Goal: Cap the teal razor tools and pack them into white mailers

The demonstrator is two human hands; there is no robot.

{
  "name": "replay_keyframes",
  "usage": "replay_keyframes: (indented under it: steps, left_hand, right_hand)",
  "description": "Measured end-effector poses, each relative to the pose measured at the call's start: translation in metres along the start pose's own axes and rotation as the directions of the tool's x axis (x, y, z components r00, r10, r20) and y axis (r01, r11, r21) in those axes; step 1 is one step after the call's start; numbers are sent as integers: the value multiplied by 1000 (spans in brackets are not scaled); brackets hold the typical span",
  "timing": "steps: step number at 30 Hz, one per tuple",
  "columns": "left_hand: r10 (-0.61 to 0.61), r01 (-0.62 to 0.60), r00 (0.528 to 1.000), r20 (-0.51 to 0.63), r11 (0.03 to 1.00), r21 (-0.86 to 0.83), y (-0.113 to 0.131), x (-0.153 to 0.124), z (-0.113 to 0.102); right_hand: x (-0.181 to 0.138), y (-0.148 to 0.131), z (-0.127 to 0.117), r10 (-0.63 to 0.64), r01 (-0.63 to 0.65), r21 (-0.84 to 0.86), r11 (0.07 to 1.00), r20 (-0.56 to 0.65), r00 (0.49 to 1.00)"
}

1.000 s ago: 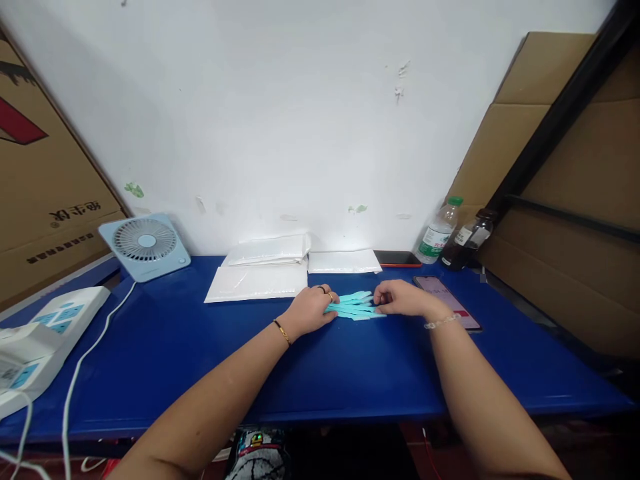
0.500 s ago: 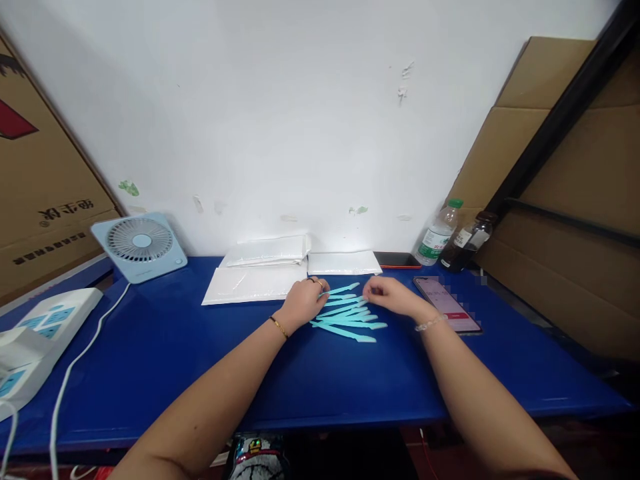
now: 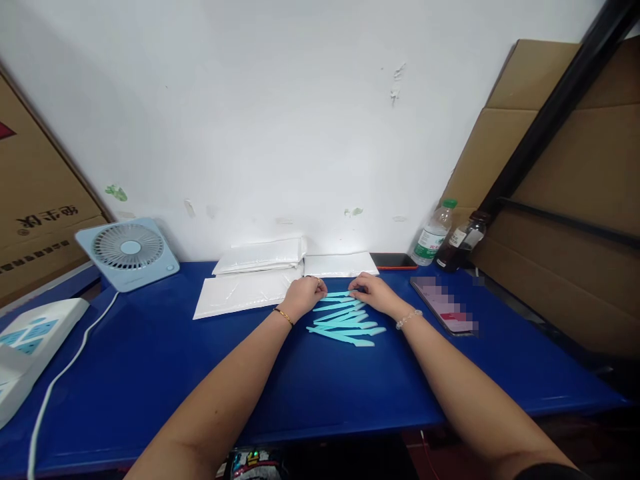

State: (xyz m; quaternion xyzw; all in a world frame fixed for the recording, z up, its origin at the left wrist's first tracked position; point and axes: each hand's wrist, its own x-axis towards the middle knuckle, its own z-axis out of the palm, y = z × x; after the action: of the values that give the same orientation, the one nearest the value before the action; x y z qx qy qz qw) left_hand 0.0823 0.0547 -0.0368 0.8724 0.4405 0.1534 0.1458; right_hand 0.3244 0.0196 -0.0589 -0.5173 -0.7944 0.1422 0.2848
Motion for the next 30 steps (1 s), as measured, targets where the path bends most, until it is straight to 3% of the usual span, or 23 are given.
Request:
replay_keyframes:
  steps: [6,11,19,24,30]
  left_hand:
    - [-1,1,1000,-16,1000,-1,-6,2,2]
    - [54,-52,998,16,995,-84,-9,-2,0]
    - [142,-132,988,-58,981,144,-3,-3,2]
    - [188,-181,982,-32,971,155,-1,-4,2]
    - [129,-123,990,-53,987,107,-7,-3,1]
  right_hand:
    - [1,0,0,10,-11,38,999,34,999]
    - [0,-3,-2,-23,24,-24,999,66,998]
    - [0,-2,2,-47,50,-65,997,55,997]
    - [0,0,3,-19,18,24,1000,40,999]
    - [-4,10,-10,91,-92,80,993,15,996]
